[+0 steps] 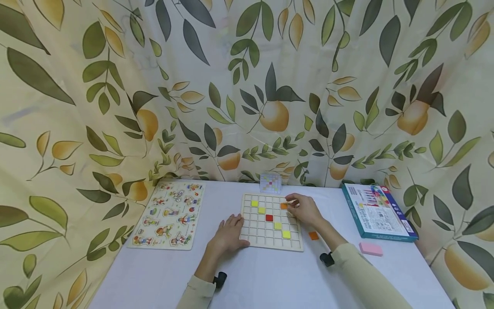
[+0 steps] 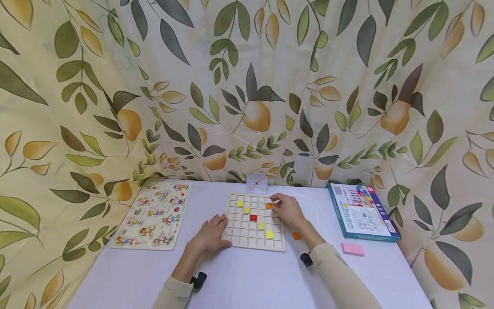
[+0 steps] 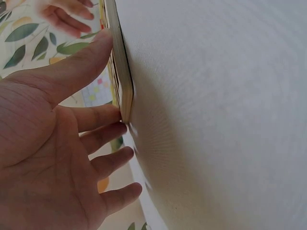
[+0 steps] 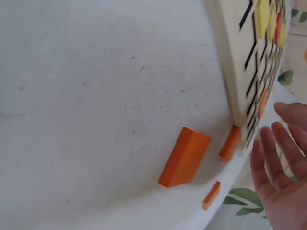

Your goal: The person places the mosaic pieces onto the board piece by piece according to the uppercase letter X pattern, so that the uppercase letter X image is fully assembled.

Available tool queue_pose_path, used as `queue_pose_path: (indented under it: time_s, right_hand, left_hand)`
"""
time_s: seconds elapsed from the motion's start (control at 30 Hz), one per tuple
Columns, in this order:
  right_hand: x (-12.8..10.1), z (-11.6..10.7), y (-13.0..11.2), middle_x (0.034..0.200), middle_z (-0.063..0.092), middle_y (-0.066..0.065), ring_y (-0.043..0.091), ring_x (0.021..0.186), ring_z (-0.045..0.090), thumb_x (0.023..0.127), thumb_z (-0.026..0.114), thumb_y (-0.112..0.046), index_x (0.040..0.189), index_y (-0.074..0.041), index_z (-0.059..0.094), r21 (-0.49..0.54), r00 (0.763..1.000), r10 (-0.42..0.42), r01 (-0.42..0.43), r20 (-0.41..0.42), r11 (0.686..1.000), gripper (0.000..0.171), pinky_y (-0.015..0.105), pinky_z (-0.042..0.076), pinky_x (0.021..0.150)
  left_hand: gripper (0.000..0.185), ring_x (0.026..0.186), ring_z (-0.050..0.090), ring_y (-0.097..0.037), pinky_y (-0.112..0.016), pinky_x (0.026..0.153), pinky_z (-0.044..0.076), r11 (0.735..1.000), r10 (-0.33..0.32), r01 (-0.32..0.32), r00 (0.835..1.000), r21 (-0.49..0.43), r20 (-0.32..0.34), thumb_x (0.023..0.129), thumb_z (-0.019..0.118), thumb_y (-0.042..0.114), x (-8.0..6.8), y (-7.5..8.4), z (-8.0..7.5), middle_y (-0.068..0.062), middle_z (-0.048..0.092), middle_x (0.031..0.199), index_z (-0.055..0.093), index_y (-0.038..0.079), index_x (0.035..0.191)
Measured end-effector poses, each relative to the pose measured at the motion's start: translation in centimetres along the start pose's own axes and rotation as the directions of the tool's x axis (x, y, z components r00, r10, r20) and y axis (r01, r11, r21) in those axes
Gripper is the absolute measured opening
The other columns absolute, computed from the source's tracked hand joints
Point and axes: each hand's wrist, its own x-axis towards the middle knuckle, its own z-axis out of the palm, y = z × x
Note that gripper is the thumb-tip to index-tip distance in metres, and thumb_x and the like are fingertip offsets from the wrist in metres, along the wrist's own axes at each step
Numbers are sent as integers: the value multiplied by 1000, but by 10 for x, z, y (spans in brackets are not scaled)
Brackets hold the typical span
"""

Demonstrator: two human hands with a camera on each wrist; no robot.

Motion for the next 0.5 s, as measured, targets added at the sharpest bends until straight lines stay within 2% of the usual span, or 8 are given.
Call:
queue_pose_path:
  time_s: [0.23, 0.5]
  right_hand:
    - [-15, -11, -11, 117, 74, 11, 30, 104, 70, 94, 74, -9, 125, -5, 72, -25, 999, -34, 33, -36, 999, 31, 48, 60, 88]
    - [-33, -24, -16, 120, 72, 12, 32, 107, 68, 92, 78, -11, 126, -7, 72, -70, 999, 1, -4, -55, 998, 34, 47, 60, 88]
  left_hand:
    - [90, 157, 25, -35, -60, 126, 21, 1000, -3, 3, 1000, -3, 3, 89, 82, 42, 1, 0, 0, -14, 35, 167, 41, 2, 158]
    - [89, 157, 26, -37, -61, 126, 21, 1000, 5, -5, 1000, -8, -6, 89, 83, 41, -1, 1, -1, -15, 35, 167, 42, 2, 157]
